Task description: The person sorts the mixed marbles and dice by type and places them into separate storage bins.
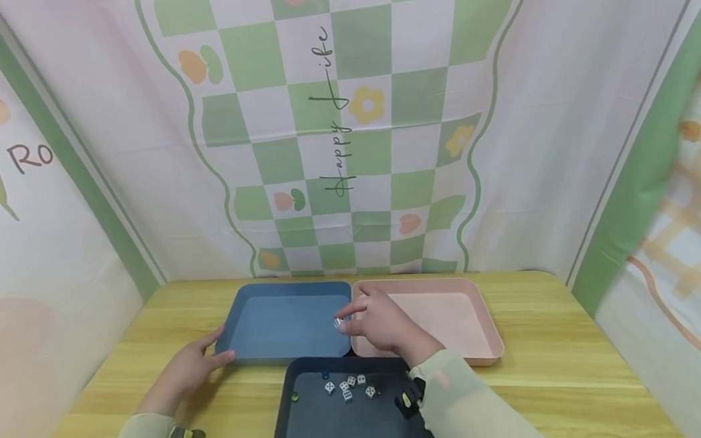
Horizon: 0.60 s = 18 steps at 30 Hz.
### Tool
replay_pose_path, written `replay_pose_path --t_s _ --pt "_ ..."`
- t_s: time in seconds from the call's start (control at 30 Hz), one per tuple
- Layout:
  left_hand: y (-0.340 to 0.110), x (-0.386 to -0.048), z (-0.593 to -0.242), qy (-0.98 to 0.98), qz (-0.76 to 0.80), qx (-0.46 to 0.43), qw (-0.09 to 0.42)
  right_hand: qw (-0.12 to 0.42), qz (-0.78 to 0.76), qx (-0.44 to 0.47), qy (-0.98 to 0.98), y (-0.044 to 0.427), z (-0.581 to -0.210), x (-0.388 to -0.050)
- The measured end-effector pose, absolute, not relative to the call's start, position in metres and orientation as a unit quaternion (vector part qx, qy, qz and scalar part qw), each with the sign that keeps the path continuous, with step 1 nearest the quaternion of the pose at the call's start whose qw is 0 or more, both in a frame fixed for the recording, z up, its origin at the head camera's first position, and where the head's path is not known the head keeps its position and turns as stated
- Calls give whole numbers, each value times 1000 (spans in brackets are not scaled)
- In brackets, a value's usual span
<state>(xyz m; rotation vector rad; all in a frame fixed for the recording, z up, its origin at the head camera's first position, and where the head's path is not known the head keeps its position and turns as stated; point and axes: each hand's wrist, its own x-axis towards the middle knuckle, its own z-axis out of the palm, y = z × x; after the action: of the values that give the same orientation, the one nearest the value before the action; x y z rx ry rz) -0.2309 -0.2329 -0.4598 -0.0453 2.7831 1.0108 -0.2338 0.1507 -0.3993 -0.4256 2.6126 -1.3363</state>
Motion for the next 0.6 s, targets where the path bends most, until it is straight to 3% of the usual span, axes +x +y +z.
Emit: replay_pose_path --t_s 0.6 --pt "-233 -231 -461 936 340 -15 90 73 -452 -94 884 122 -402 -257"
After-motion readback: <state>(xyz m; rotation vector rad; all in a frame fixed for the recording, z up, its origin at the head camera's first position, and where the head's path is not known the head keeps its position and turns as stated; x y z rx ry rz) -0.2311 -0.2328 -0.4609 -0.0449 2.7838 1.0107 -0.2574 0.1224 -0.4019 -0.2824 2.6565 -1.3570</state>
